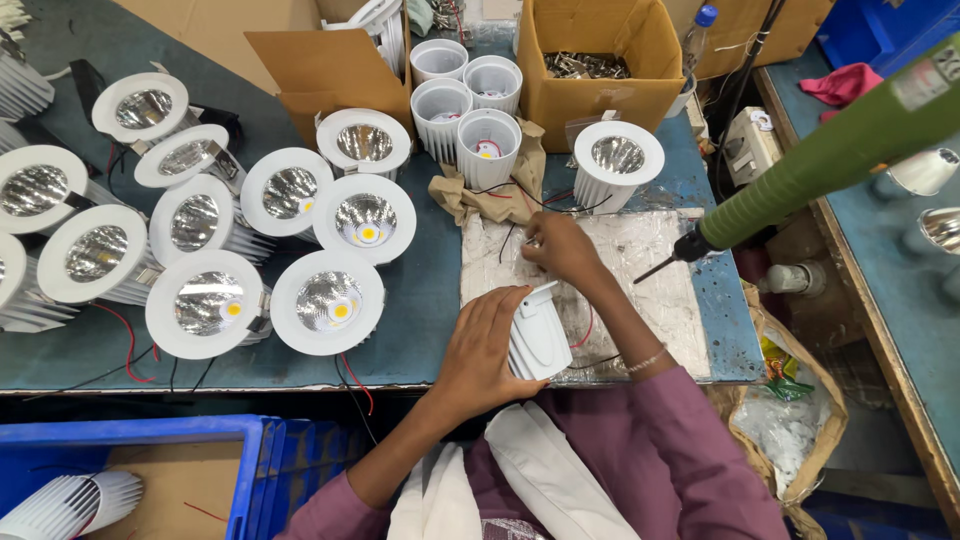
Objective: The person assembles LED light fixtures by inserting LED modules into white housings, connecting wires, and securing components with a power screwdriver. They handle multiple units sequentially, placing finished items into a blue crate.
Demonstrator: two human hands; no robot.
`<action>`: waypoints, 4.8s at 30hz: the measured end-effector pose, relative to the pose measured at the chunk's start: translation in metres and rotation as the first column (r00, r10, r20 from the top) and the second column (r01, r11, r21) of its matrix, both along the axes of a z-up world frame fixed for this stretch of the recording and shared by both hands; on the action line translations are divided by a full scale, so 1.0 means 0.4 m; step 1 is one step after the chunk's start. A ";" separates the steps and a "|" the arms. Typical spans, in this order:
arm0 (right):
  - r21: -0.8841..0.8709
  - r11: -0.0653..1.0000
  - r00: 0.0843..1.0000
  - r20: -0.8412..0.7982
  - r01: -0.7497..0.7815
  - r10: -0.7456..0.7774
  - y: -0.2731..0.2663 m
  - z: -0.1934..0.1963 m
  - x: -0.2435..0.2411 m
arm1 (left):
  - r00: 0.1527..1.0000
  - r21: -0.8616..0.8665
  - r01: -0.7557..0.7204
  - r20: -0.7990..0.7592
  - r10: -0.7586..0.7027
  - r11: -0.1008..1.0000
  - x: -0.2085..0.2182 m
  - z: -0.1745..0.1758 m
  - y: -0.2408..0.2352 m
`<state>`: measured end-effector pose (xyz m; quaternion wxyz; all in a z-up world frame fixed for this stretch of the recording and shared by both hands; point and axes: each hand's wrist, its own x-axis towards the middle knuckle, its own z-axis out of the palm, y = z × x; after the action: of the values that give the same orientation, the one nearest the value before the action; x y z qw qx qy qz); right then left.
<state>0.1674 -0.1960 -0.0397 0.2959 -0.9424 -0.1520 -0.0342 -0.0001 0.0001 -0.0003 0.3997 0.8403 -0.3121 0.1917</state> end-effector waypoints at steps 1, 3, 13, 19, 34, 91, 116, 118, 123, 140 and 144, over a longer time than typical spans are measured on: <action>0.081 0.997 1.000 0.021 0.019 -0.020 -0.003 0.020 -0.019 | 1.000 0.001 -0.003 -0.004 0.003 1.000 -0.001 -0.001 0.001; 0.239 0.970 0.996 0.055 0.052 -0.066 -0.020 0.067 -0.082 | 1.000 0.000 -0.010 -0.014 0.010 1.000 -0.001 -0.002 0.001; 0.842 0.532 0.897 0.166 0.087 -0.409 0.070 0.149 -0.497 | 0.999 -0.004 -0.004 -0.053 0.004 1.000 -0.001 -0.017 0.005; 0.781 0.613 0.871 0.214 0.119 -0.443 0.159 0.072 -0.507 | 0.999 -0.032 -0.016 -0.042 0.015 0.999 -0.001 -0.040 0.002; 0.581 0.762 0.823 0.259 0.286 -0.506 0.191 0.104 -0.489 | 0.990 -0.050 0.038 -0.131 -0.044 0.998 0.007 -0.061 0.019; 0.214 0.739 0.697 0.248 0.638 -0.673 -0.213 -0.115 -0.136 | 0.775 -0.564 -0.334 -0.620 -0.120 0.755 0.060 -0.031 -0.029; 0.695 0.718 0.979 0.120 0.034 -0.162 0.068 0.129 -0.447 | 0.792 -0.566 -0.272 -0.591 -0.153 0.778 0.070 -0.021 -0.023; 0.650 0.760 0.964 0.201 0.000 -0.172 0.074 0.124 -0.447 | 0.785 -0.563 -0.272 -0.599 -0.158 0.780 0.068 -0.016 -0.023; 0.447 0.894 0.893 0.414 -0.029 -0.178 0.081 0.116 -0.441 | 0.781 -0.564 -0.275 -0.603 -0.160 0.779 0.067 -0.008 -0.022; 0.234 0.969 0.855 0.515 -0.074 -0.059 0.083 0.146 -0.427 | 0.802 -0.568 -0.263 -0.578 -0.150 0.780 0.070 -0.026 -0.021; 0.213 0.973 0.888 0.460 -0.094 -0.015 0.076 0.163 -0.428 | 0.797 -0.569 -0.266 -0.584 -0.154 0.778 0.070 -0.025 -0.022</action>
<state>-0.0040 -0.1658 0.0256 0.3590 -0.8638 -0.2319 -0.2667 0.0277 -0.0085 -0.0102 0.7263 0.6844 -0.0606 0.0202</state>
